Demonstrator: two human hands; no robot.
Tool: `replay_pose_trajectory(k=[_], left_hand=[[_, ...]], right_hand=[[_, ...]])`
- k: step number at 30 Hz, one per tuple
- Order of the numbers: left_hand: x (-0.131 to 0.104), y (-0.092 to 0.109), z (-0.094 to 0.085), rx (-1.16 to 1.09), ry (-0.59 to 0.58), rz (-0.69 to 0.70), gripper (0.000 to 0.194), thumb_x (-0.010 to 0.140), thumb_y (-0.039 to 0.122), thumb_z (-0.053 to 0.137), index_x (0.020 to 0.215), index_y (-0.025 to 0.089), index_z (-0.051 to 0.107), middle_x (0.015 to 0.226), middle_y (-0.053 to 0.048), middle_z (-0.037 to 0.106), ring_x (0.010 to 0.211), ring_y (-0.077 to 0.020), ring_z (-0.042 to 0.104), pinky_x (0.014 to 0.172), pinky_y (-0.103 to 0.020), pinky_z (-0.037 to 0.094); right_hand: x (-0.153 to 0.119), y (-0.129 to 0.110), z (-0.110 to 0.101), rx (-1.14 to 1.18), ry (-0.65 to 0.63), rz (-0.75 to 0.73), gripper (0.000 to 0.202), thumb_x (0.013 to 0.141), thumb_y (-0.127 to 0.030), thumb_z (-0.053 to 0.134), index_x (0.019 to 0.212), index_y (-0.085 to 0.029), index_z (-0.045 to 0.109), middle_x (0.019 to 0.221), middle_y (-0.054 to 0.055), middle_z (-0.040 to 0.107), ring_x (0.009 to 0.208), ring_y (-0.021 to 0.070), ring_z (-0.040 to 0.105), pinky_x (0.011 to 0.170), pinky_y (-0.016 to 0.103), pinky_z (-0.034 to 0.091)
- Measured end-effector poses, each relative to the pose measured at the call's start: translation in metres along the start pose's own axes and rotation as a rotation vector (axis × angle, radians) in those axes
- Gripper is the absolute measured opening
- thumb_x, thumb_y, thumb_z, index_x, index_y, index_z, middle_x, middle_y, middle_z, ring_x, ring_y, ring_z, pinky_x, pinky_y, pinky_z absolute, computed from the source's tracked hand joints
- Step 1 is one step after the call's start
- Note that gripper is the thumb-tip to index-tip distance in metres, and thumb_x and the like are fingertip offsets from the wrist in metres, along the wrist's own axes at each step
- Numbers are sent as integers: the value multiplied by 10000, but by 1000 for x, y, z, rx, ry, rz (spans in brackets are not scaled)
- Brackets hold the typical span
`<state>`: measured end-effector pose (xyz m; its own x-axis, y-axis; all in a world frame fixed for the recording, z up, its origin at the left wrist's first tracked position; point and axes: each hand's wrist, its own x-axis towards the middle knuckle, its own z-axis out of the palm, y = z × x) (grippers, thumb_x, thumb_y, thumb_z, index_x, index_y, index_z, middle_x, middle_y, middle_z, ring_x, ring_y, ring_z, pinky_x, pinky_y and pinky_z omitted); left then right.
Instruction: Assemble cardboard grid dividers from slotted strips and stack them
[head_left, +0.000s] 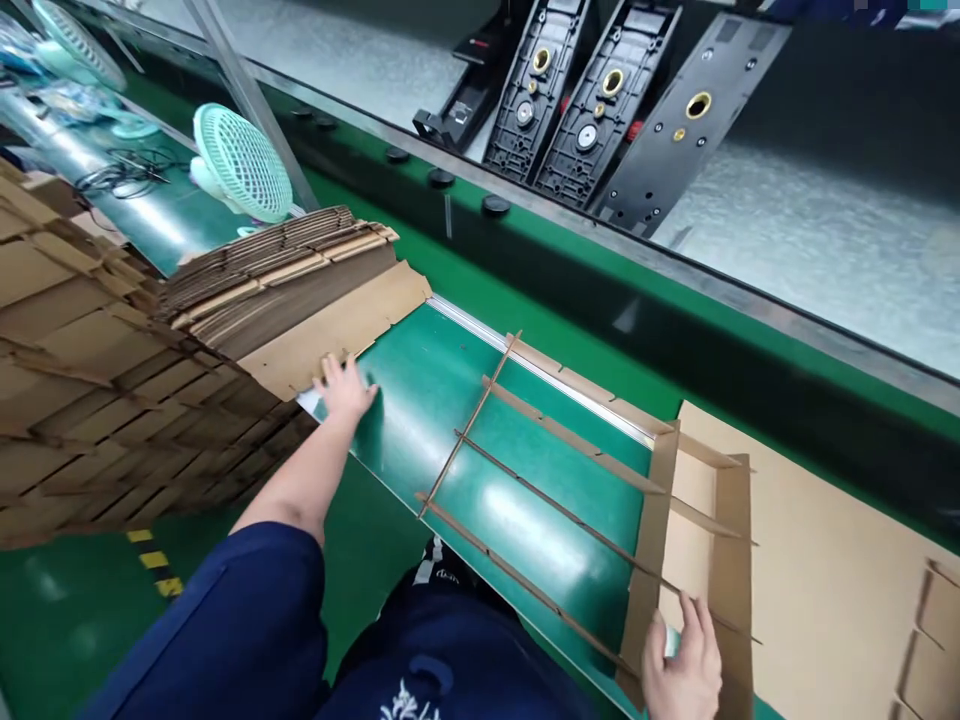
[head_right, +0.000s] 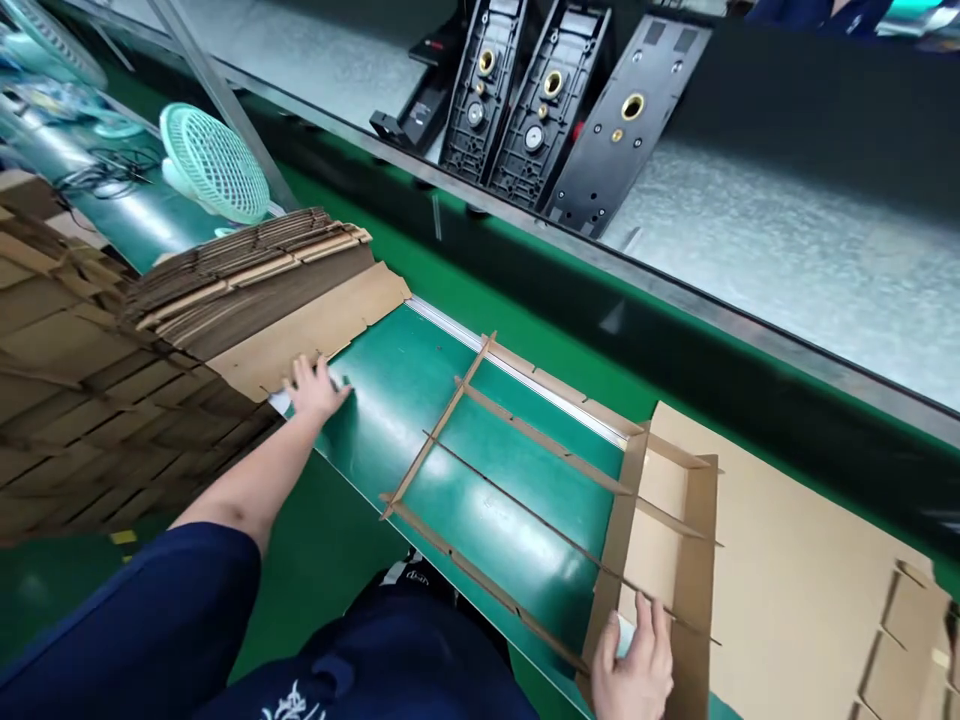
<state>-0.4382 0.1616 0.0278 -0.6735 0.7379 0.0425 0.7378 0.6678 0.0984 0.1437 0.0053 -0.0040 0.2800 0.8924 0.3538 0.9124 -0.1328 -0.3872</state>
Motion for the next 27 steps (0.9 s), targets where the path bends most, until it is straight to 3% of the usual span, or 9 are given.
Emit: replay_pose_trajectory(k=[2,5,7,11,14,19,22,27], left_hand=[[20,-32,4,49,-20,-48,752,835,447,542,1452,103,287,1564,-241,115,1448,-367,76,1103,-617,167],[41,-55,2,128,83,51,698,841,390,547,1445,141,300,1576,-202,106,1453,-331,55,1118,-587,148],[56,-57,-5,155,85,80,710,813,360,592,1426,129,319,1541,-225,202,1429,-339,147,1109,-564,194],[73,-46,-15,136,-67,38,608,808,416,600,1301,90,457,1331,-254,463,1241,-365,425,979,-498,383],[63,-38,-13,139,-108,96,535,833,474,550,1225,110,534,1233,-229,523,1166,-361,477,938,-485,414],[34,-37,-12,-2,-31,204,397,902,387,431,1205,183,586,1125,-146,601,1056,-281,568,828,-353,466],[27,-39,-13,-96,-41,190,379,928,343,364,1192,221,607,1017,-112,660,921,-264,624,765,-359,475],[-8,-13,2,-138,0,253,448,938,398,353,1242,150,571,1245,-139,595,1166,-276,528,950,-383,431]], right_hand=[[3,-16,-1,21,-27,-72,599,871,-502,402,1415,-251,433,1456,122,428,1271,375,468,965,582,457],[13,-36,-5,26,-46,-142,587,885,-502,381,1420,-263,413,1474,102,405,1273,354,471,1000,561,443],[19,-45,-6,20,-61,-161,571,889,-512,368,1401,-267,431,1469,93,413,1268,347,478,995,547,451],[23,-60,0,41,-109,-181,518,900,-519,362,1313,-242,504,1455,97,428,1244,326,505,964,495,483],[22,-68,7,78,-147,-238,463,917,-493,383,1253,-212,534,1444,109,434,1236,310,511,971,474,476],[24,-72,15,83,-132,-326,415,937,-462,382,1205,-200,560,1412,105,470,1226,299,516,984,469,462],[23,-69,18,82,-124,-330,405,938,-466,381,1166,-199,583,1388,105,493,1188,294,544,946,453,489],[15,-68,23,71,-161,-367,379,943,-455,383,1130,-213,606,1382,93,504,1167,279,560,929,444,505]])
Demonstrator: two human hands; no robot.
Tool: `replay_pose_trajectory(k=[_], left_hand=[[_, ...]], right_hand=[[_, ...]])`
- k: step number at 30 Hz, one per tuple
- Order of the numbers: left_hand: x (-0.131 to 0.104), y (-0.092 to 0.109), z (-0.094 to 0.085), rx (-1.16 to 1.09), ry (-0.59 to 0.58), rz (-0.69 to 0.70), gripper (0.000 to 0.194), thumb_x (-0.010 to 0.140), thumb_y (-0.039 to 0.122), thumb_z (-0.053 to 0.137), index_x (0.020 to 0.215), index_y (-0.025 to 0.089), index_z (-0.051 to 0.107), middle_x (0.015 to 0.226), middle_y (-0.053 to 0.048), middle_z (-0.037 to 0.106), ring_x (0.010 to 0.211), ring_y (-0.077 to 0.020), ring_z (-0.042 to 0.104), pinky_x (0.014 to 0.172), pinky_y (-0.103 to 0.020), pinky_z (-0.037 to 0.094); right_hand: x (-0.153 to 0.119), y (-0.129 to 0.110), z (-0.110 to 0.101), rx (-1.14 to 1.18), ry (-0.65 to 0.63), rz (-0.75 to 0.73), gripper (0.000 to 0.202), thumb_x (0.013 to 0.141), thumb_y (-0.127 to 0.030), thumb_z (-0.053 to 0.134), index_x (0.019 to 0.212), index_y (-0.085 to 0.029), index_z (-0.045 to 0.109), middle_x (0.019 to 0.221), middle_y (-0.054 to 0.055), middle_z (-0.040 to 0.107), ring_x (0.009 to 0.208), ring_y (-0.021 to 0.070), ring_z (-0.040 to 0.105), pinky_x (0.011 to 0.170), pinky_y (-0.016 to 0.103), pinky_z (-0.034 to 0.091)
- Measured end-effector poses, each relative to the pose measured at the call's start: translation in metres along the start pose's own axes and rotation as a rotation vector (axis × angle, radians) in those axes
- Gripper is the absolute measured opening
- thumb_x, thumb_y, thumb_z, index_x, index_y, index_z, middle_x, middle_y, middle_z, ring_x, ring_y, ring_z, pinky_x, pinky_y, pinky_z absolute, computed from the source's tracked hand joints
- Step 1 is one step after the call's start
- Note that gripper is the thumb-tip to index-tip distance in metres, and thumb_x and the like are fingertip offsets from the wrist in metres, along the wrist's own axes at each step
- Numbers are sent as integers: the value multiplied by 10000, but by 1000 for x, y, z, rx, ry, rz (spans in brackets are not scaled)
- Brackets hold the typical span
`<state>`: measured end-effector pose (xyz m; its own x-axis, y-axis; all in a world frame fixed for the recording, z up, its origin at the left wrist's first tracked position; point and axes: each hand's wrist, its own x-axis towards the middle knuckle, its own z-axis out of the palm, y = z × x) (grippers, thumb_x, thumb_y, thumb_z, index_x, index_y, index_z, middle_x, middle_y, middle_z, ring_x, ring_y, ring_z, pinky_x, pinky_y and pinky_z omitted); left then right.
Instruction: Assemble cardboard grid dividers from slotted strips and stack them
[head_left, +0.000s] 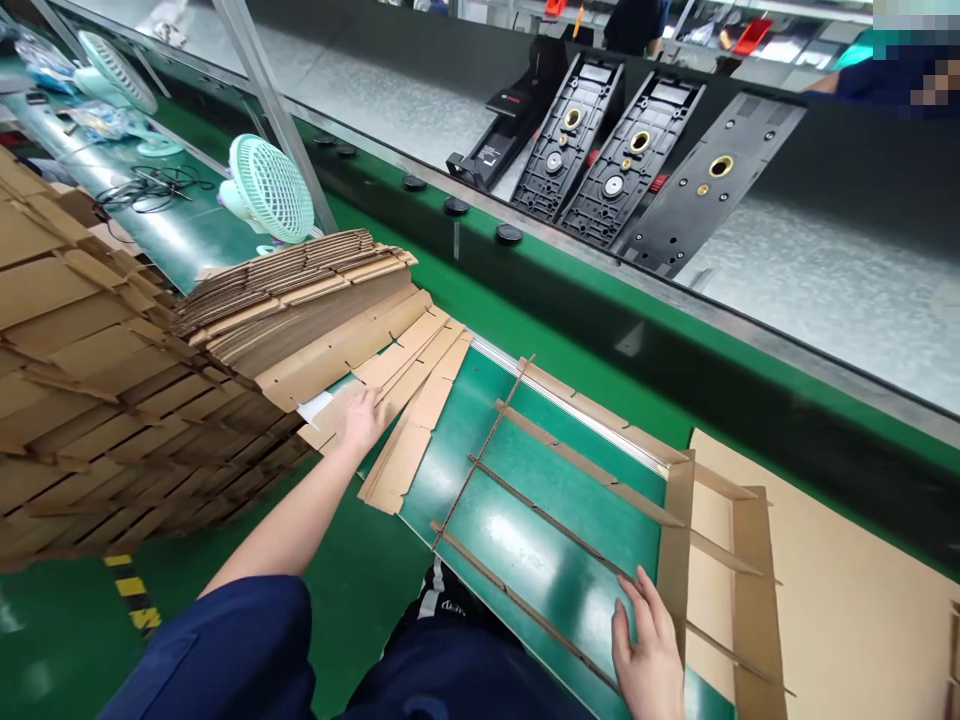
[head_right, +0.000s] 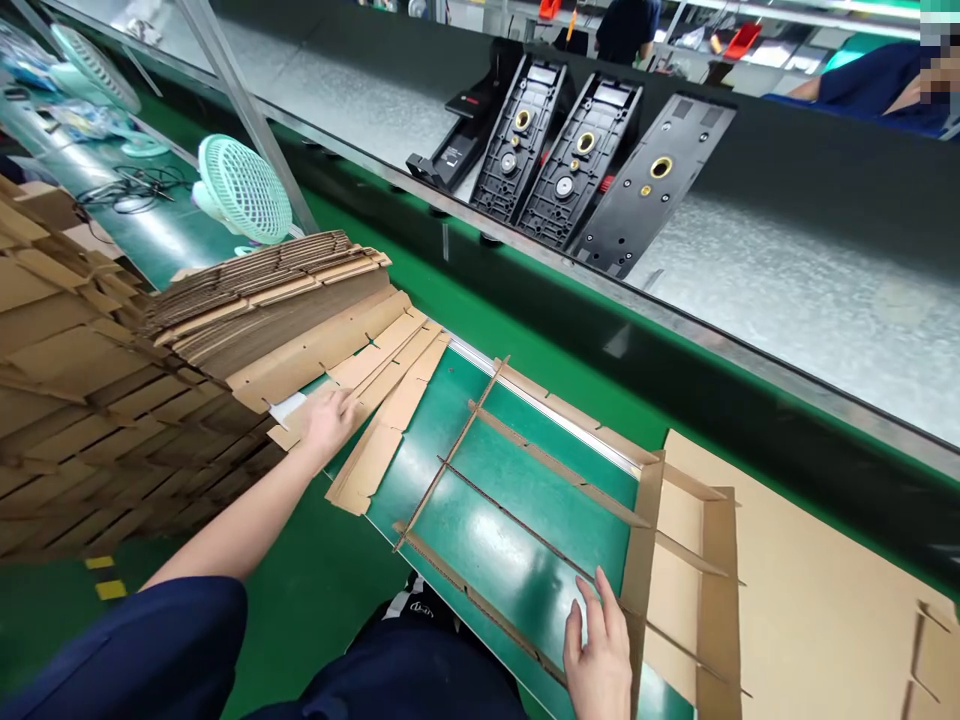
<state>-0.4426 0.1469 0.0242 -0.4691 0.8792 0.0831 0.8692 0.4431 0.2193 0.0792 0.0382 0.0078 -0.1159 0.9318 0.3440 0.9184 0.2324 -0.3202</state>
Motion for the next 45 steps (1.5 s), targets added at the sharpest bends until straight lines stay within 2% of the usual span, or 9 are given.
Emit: replay_pose_trajectory(k=[4,8,15,21,27,32,35,38,45], left_hand=[[-47,41,34,-7,-47,185,626,872,450,473,1377,82,430,1402,-194,468,1253,-337,444,1007,-467,392],[-67,50,50,-143,-13,72,608,825,309,533,1369,63,419,1386,-213,465,1245,-339,445,1019,-468,397],[-60,53,-5,-762,-60,-174,674,742,451,680,1319,178,465,1333,-165,531,1253,-313,487,1057,-491,390],[-105,130,-57,-1456,-535,-221,671,726,516,707,1305,242,505,1283,-115,589,1220,-279,544,1022,-442,451],[-174,220,-40,-1601,-1116,-140,684,751,538,691,1341,236,521,1354,-104,556,1210,-281,552,1015,-424,465],[-194,236,-16,-1282,-1087,240,589,890,599,445,1291,192,590,1273,-105,619,1211,-267,549,1039,-413,433],[-187,221,0,-846,-692,553,546,926,542,392,1339,223,551,1423,-115,487,1357,-305,384,1136,-521,267],[-183,202,20,-433,-407,717,604,908,524,450,1438,237,422,1569,-131,208,1453,-351,124,1135,-632,100],[-190,187,43,-185,-321,833,698,891,538,460,1504,262,273,1595,-120,93,1456,-371,62,1112,-667,74]], right_hand=[[-2,-5,1,2,7,-28,358,951,-425,386,1097,-196,619,1361,107,518,1157,272,565,906,427,523],[-4,-6,-4,29,-2,-12,326,953,-398,402,1108,-203,613,1368,108,508,1162,267,560,926,441,516],[1,-15,-16,183,-7,159,338,930,-426,434,1080,-214,650,1359,104,527,1177,264,559,978,459,489],[43,-82,-25,666,-305,394,441,887,-530,486,1146,-215,654,1185,114,653,1101,262,610,869,411,541],[74,-125,-7,1193,-202,625,500,785,-601,597,1107,-218,618,1060,82,681,930,223,635,767,361,527],[67,-81,-27,1011,170,748,392,768,-566,636,804,-192,523,702,-15,572,640,119,512,629,253,430],[66,-43,-48,768,268,731,412,790,-597,578,811,-205,455,633,-50,496,562,99,432,570,232,369],[63,-18,-53,449,190,702,388,811,-591,525,795,-216,431,585,-56,473,531,110,423,565,243,351],[57,-33,-22,33,-11,618,239,877,-420,399,894,-194,474,596,-23,529,527,137,475,568,249,299]])
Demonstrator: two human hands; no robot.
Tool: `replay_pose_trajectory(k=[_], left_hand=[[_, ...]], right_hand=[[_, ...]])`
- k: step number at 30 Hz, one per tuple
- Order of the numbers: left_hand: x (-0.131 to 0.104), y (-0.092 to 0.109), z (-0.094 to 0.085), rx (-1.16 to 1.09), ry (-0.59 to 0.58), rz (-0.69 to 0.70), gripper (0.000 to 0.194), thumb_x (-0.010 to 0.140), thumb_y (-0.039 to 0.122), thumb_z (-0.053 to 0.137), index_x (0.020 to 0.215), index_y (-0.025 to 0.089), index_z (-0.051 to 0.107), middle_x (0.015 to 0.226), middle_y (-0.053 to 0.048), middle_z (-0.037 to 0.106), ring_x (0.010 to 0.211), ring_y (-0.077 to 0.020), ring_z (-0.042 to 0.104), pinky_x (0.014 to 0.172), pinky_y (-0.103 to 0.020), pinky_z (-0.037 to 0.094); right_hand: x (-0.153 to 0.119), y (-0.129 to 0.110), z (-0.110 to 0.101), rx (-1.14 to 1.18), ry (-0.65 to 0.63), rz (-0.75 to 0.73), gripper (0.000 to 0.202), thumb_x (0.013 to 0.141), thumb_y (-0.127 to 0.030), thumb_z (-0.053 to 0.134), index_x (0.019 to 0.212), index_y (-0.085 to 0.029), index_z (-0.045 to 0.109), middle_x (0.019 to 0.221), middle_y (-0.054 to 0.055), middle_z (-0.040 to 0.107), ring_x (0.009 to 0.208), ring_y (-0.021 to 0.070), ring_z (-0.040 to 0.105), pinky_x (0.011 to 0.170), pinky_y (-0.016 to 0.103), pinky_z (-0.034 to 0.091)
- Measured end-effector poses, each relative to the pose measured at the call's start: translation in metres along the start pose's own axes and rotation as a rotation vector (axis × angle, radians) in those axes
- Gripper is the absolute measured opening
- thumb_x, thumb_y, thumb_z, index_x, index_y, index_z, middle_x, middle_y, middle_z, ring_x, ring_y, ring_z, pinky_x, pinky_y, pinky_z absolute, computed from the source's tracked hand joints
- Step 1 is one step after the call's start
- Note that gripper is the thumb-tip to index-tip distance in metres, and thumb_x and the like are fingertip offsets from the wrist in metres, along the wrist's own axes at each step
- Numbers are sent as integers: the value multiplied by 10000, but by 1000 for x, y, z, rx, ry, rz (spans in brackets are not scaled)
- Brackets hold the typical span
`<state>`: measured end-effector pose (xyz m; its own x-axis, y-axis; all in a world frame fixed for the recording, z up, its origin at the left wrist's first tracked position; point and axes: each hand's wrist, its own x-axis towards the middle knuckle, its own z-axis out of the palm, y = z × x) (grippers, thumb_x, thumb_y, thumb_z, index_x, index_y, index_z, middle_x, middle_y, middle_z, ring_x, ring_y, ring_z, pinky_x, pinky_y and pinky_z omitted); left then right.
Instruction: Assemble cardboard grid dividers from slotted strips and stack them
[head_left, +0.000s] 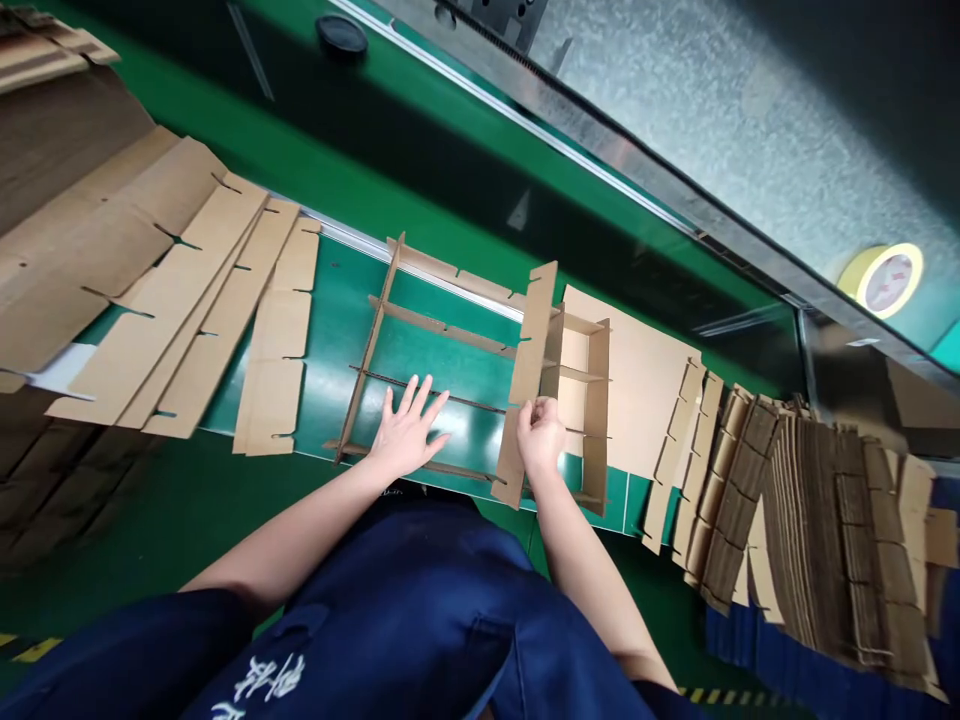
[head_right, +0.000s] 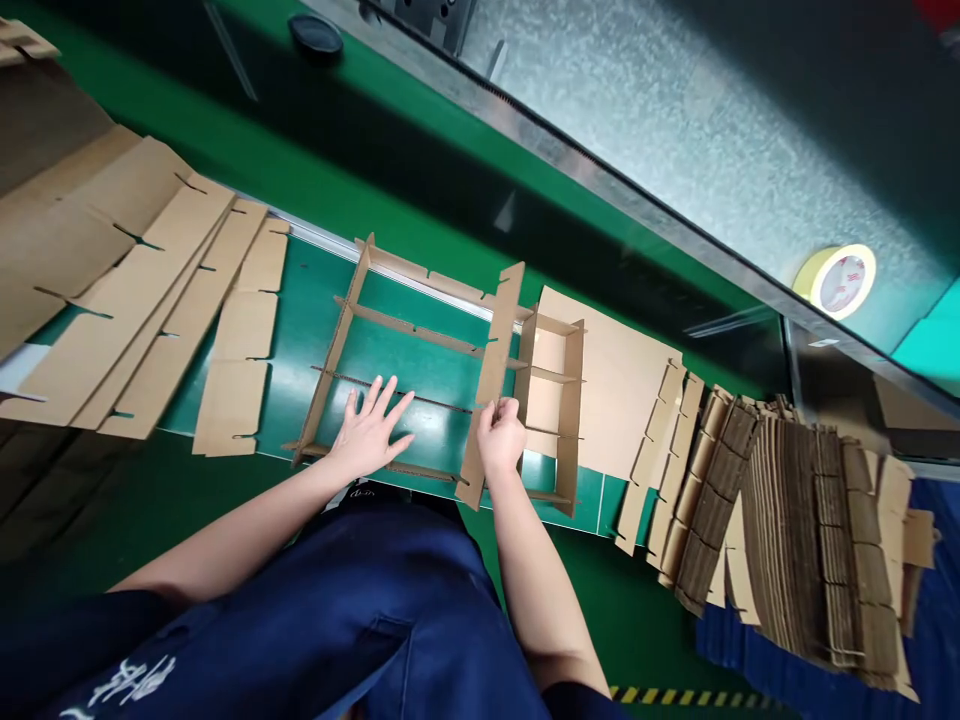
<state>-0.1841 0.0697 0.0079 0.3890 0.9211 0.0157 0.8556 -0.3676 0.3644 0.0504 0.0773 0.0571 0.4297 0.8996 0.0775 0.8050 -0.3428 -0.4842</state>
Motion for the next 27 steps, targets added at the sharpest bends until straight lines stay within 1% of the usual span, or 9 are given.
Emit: replay_pose_trajectory(k=[3,6,11,14,17,22,24,27], left_hand=[[2,1,-2,11,-15,0,699,893,514,463,1509,254,260,1596,-124,73,1458,-366,48,1113,-660,72],[2,1,-3,17,-25,3,708,884,479,487,1510,246,253,1597,-129,59,1460,-364,34,1111,-659,80],[1,2,-3,28,-18,0,716,868,453,518,1505,239,271,1596,-134,61,1458,-370,33,1115,-651,89],[1,3,-3,32,-10,2,716,866,446,523,1504,243,272,1595,-135,70,1461,-357,26,1119,-643,93],[1,3,-3,27,-7,1,712,866,440,522,1504,248,271,1596,-128,79,1462,-352,24,1120,-641,95],[1,4,-3,5,-6,-4,717,861,427,528,1505,253,268,1596,-118,90,1457,-373,38,1119,-648,81],[1,4,-4,-4,-2,-3,710,859,423,527,1502,251,279,1595,-124,93,1456,-376,46,1117,-653,82],[1,4,-5,-6,6,1,700,857,409,528,1497,246,293,1592,-134,99,1457,-369,52,1113,-656,88]], right_hand=[[-7,-7,10,-133,-49,-13,231,887,-375,405,952,-172,494,637,-4,565,540,141,494,562,244,261],[-13,-11,18,-199,-71,-2,229,909,-358,395,980,-166,497,671,5,593,527,134,496,549,242,226],[-19,-15,33,-212,-51,-35,232,924,-325,370,1006,-153,502,809,50,636,590,140,538,546,246,246],[-20,-17,38,-194,-56,-11,238,928,-322,358,1003,-154,509,878,71,638,636,155,549,554,255,267],[-20,-19,41,-159,-74,17,273,942,-368,332,965,-167,516,888,70,627,652,168,546,567,270,286],[-16,-18,43,-167,-82,68,369,951,-442,284,847,-183,526,819,59,585,642,181,509,580,289,306],[-14,-15,43,-196,-53,55,382,949,-440,280,795,-190,525,827,66,578,699,197,515,605,298,330],[-11,-10,44,-212,12,-14,394,945,-415,275,730,-195,523,905,98,584,858,231,519,693,322,380]])
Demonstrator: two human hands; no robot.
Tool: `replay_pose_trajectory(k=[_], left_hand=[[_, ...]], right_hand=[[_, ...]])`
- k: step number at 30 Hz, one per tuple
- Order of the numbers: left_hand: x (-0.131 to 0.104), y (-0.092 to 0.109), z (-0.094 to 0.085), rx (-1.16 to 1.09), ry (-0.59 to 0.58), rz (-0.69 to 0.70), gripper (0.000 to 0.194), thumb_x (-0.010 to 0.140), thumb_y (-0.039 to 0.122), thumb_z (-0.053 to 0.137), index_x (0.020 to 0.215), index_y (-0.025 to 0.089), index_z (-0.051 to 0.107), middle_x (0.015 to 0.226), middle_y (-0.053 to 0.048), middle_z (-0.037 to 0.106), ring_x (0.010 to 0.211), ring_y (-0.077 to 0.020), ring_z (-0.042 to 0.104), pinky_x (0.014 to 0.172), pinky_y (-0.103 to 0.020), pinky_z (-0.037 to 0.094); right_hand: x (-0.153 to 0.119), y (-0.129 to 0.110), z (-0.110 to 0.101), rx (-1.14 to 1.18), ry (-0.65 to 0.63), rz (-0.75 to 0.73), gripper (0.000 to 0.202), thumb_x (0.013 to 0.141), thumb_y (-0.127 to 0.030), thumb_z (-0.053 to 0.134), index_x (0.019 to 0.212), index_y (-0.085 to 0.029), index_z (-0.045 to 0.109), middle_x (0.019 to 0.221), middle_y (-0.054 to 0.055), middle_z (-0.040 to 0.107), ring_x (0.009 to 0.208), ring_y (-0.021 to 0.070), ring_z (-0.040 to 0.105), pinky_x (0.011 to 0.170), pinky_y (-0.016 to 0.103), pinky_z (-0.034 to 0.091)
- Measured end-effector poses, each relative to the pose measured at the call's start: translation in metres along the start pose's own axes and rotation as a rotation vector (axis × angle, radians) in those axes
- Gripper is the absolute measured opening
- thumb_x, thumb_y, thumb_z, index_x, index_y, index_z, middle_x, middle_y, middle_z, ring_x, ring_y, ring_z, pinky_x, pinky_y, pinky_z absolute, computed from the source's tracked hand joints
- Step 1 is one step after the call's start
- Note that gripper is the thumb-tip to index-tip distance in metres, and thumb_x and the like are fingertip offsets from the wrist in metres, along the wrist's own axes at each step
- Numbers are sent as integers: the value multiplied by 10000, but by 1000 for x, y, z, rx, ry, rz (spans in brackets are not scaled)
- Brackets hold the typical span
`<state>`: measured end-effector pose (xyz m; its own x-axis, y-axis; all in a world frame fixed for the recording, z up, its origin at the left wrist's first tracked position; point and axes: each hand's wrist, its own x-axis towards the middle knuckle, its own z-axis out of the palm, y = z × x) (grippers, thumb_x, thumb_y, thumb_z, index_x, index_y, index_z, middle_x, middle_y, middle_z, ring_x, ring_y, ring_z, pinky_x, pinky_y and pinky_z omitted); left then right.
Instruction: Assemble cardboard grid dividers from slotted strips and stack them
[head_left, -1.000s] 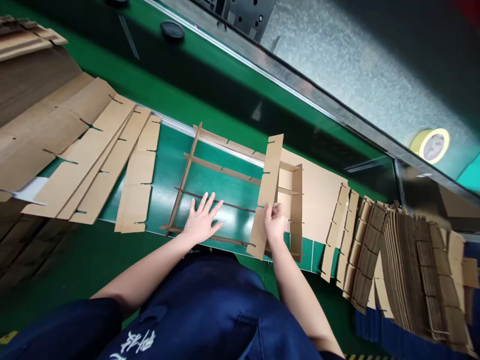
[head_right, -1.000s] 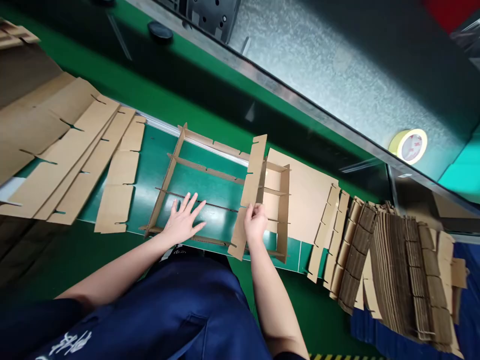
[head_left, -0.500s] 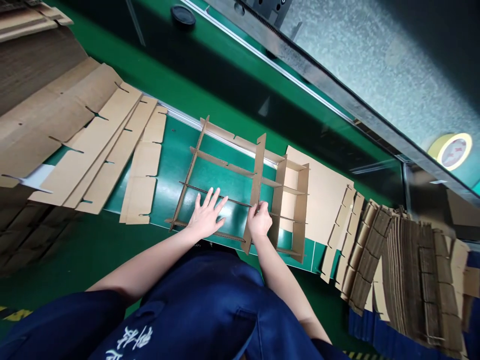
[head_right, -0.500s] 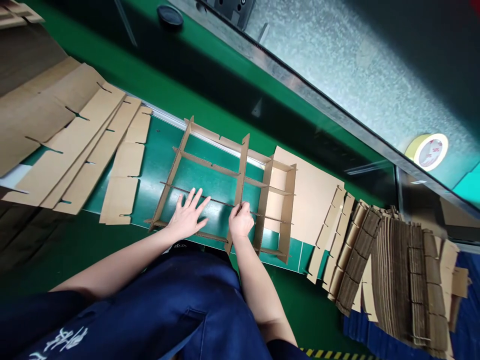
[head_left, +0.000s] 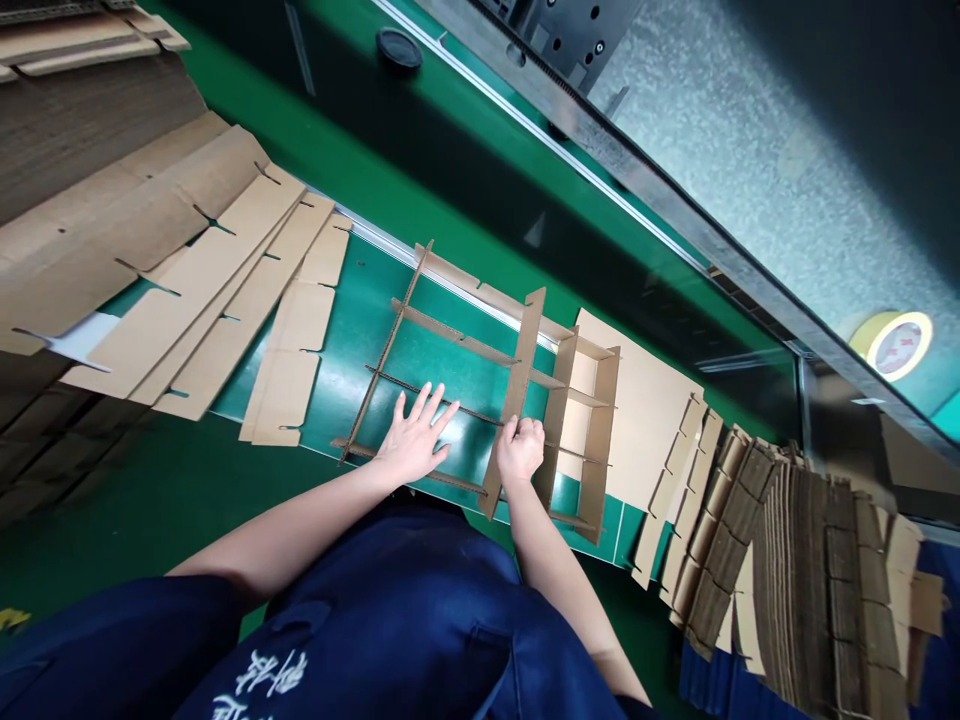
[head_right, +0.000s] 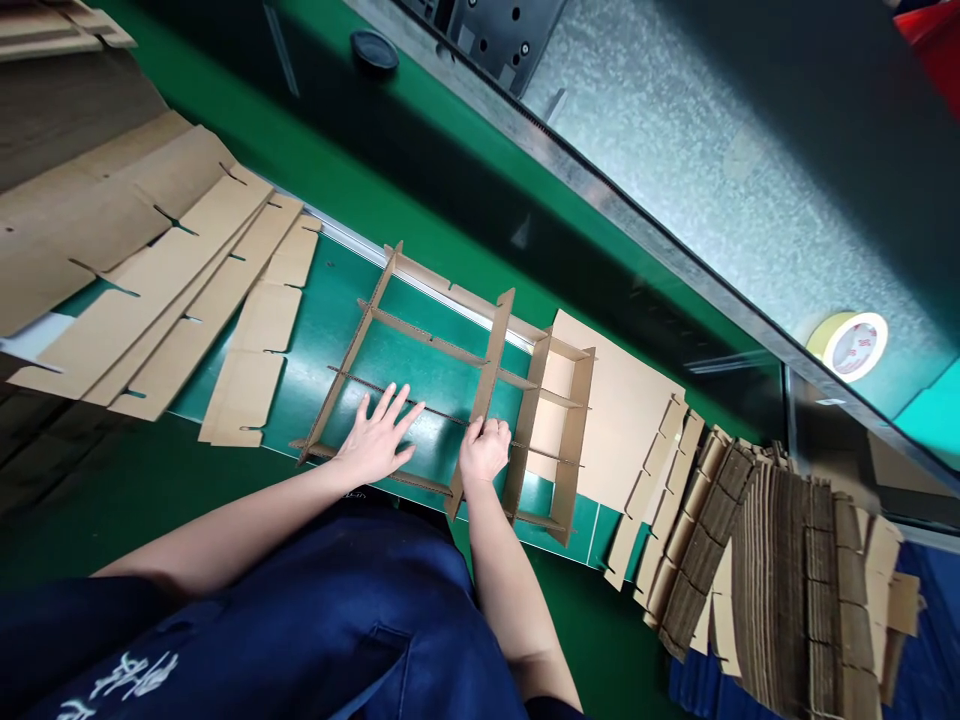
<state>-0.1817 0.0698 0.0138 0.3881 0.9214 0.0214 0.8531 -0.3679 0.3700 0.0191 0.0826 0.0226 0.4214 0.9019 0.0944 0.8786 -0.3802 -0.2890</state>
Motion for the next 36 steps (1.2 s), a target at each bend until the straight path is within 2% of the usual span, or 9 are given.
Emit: replay_pose_trajectory(k=[8,21,24,27,29,31,33,36], left_hand=[[0,0,-1,-15,14,-3,706,848,410,543,1493,258,301,1594,-118,111,1459,-364,51,1118,-650,99],[0,0,0,-23,-3,2,709,854,395,537,1499,250,283,1591,-141,93,1464,-345,35,1114,-652,87],[0,0,1,-31,-7,-3,702,856,391,533,1499,259,284,1592,-134,97,1463,-347,40,1117,-652,80],[0,0,1,-33,-8,-4,700,854,393,540,1496,275,289,1595,-120,100,1464,-341,41,1125,-638,76],[0,0,1,-25,-9,-6,697,857,392,536,1497,275,285,1596,-116,95,1464,-342,34,1126,-637,79],[0,0,1,-16,-15,-10,698,863,395,526,1501,273,274,1597,-115,91,1464,-344,30,1124,-638,84],[1,0,0,-14,-29,-9,710,866,415,521,1508,274,253,1599,-114,85,1464,-343,26,1123,-638,92],[1,0,-1,-20,-51,-1,733,867,450,515,1515,276,220,1599,-117,73,1465,-341,19,1112,-650,118]], right_hand=[[-1,5,6,42,27,-120,366,930,-360,296,798,-178,585,1039,143,585,957,251,490,837,392,395],[-2,9,4,24,-16,-114,410,943,-402,268,887,-167,598,1116,152,596,1052,281,492,878,433,373],[18,6,0,29,2,-109,439,924,-438,302,1100,-148,580,1255,164,554,1178,313,444,921,493,366],[56,-2,-1,76,-6,-120,547,922,-451,303,1329,-121,459,1438,180,413,1335,322,317,1001,559,318],[81,-9,2,114,-79,-110,562,927,-421,281,1343,-87,455,1467,189,376,1376,315,267,1033,560,303],[97,-15,6,151,-162,-102,544,928,-380,259,1300,-64,502,1442,190,415,1387,297,261,1049,534,309],[102,-20,9,173,-202,-114,529,931,-355,241,1275,-75,529,1409,171,465,1393,272,264,1061,511,311],[96,-25,12,151,-174,-105,526,935,-349,214,1283,-112,530,1411,138,476,1402,250,254,1072,523,290]])
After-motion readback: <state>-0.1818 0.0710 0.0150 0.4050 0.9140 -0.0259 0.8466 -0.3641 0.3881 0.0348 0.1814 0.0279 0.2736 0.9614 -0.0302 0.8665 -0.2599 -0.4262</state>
